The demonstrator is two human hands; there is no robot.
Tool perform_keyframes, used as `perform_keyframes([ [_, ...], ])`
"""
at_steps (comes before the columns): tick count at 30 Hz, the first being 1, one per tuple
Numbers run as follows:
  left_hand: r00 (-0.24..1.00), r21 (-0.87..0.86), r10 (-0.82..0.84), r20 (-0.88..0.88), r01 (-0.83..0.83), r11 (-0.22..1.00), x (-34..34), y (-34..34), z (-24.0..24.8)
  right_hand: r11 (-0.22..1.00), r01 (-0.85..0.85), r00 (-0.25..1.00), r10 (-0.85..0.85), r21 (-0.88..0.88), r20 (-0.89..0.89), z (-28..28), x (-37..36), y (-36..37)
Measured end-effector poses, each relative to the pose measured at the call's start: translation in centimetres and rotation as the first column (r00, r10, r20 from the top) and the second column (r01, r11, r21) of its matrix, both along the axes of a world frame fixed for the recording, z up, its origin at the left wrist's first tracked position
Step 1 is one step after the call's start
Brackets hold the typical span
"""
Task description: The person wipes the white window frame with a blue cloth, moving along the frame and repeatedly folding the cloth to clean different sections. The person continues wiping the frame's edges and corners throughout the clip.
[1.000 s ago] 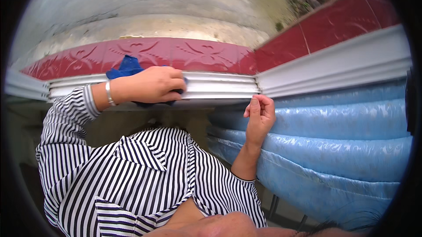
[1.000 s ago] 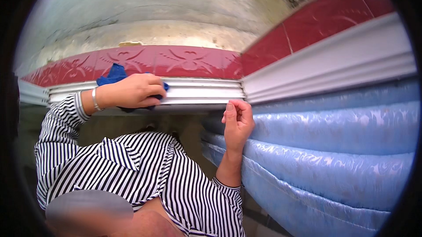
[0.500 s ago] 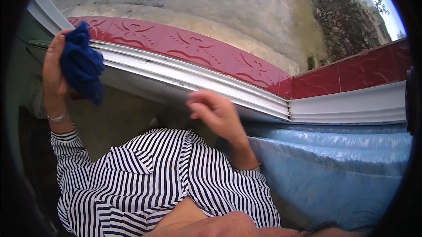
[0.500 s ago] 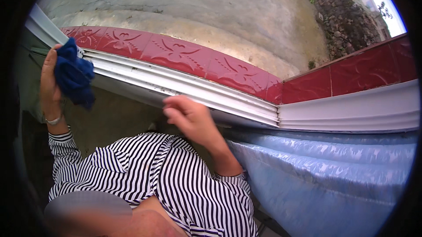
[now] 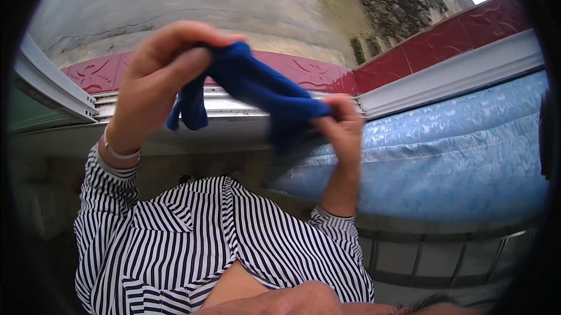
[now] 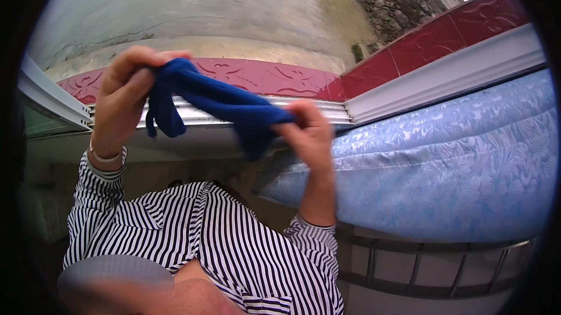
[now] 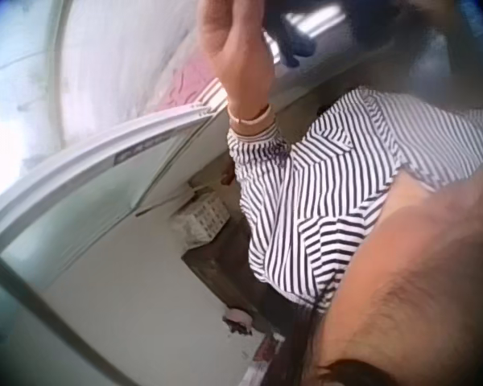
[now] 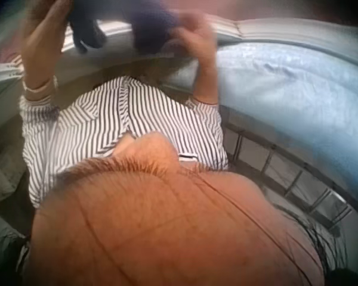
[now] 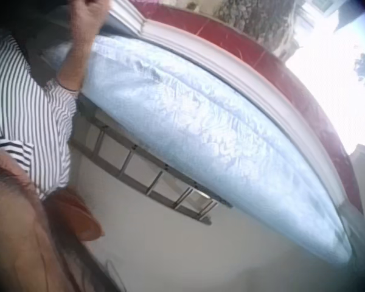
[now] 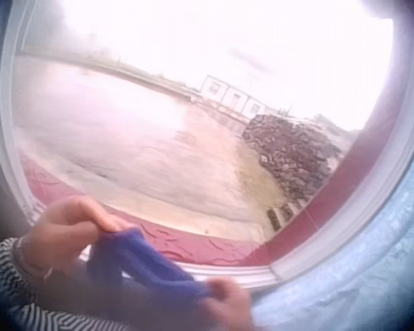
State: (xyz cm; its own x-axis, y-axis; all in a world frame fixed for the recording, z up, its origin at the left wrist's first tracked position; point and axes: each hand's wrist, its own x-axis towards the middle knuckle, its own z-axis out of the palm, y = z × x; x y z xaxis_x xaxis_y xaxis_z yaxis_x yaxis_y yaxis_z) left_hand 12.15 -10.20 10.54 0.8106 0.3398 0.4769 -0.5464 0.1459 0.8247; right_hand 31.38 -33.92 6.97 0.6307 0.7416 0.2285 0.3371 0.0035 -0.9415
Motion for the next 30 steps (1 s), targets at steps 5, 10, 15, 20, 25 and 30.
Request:
perform_keyframes([
  [5, 0.999, 0.346, 0.025, -0.032, -0.012, 0.938, 10.1, -2.7, 0.5, 0.903, 0.415, 0.697, -0.393, 0.109, 0.6, 4.2, 7.9, -5.6],
  [10, 0.976, 0.482, 0.157, -0.148, -0.068, 0.874, 13.8, -4.1, -5.5, 0.806, 0.511, 0.49, 0.013, -0.299, 0.871, -0.6, 10.9, -5.8],
  [15, 0.947, 0.478, 0.189, -0.261, -0.043, 0.877, 13.4, -4.6, -8.2, 0.778, 0.44, 0.476, 0.222, -0.449, 0.851, -4.6, 11.6, -6.1],
  [20, 0.936, 0.446, 0.242, -0.254, -0.109, 0.888, 11.6, -3.7, -7.7, 0.711, 0.435, 0.486, 0.331, -0.553, 0.809, -4.3, 10.8, -5.0],
  [25, 0.912, 0.397, 0.339, -0.229, -0.231, 0.888, 8.2, -1.9, -7.7, 0.852, 0.238, 0.553, 0.275, -0.466, 0.786, -4.7, 8.2, -3.0],
  [30, 0.873, 0.29, 0.417, -0.254, -0.342, 0.894, 2.9, 1.0, -6.8, 0.881, 0.149, 0.511, 0.32, -0.448, 0.798, -5.1, 3.2, 1.4],
])
